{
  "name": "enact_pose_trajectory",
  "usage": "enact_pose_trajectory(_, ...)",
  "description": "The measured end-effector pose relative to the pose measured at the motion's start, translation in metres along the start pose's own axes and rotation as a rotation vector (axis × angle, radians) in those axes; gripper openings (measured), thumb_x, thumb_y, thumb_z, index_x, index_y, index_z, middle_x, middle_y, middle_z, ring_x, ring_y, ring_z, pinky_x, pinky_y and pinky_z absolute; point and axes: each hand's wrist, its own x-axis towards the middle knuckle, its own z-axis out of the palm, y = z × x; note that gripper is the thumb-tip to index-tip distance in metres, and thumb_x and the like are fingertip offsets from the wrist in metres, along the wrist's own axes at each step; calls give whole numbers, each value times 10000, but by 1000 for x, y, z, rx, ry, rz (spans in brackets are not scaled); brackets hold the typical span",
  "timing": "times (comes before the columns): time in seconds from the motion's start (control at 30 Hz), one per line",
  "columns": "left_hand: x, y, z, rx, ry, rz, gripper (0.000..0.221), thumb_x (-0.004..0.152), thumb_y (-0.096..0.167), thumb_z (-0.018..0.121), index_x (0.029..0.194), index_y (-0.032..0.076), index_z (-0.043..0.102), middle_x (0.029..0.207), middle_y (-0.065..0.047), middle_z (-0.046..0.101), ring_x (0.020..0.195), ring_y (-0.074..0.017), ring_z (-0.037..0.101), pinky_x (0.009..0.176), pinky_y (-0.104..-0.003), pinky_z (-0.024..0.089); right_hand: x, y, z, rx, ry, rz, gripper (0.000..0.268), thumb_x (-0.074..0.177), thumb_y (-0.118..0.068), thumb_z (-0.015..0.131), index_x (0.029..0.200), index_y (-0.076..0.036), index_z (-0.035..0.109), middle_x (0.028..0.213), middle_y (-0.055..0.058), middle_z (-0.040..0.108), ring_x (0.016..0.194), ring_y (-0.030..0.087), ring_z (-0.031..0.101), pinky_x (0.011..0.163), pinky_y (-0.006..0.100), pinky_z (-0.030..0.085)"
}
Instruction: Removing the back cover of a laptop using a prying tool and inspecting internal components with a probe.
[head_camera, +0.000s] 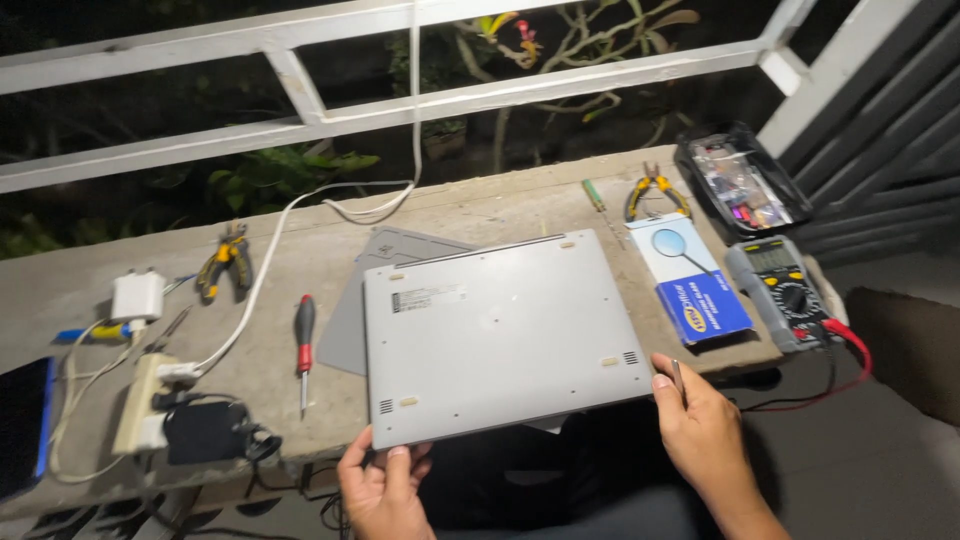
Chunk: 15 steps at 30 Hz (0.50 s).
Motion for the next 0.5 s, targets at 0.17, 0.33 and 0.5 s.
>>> enact_pose_trajectory(0.17,-17,34,12,30,9,-42,424,1055,-15,712,1471,18,638,985,-242,812,777,-339,779,785,-447,640,10,0,3,600,-182,258,264,1172,-317,673,1211,-67,748,852,69,526,607,126,373,512,299,241)
enact_pose_trajectory(0.33,-22,55,19,29,18,-30,420,1014,-23,692,1431,16,671,998,-226,791,770,-336,769,785,-430,625,23,-9,-8,856,-449,263,326,1189,-371,672,1025,-162,484,783,4,387,501,70,287,431,265,224)
enact_pose_trajectory(0.5,-27,85,35,-176,38,-100,420,1052,-67,580,1464,15,583,1368,-330,759,1205,-381,741,934,-529,696,19,-13,-6,981,-489,313,282,1168,-276,618,1427,-164,617,1223,-5,677,543,87,337,481,251,233)
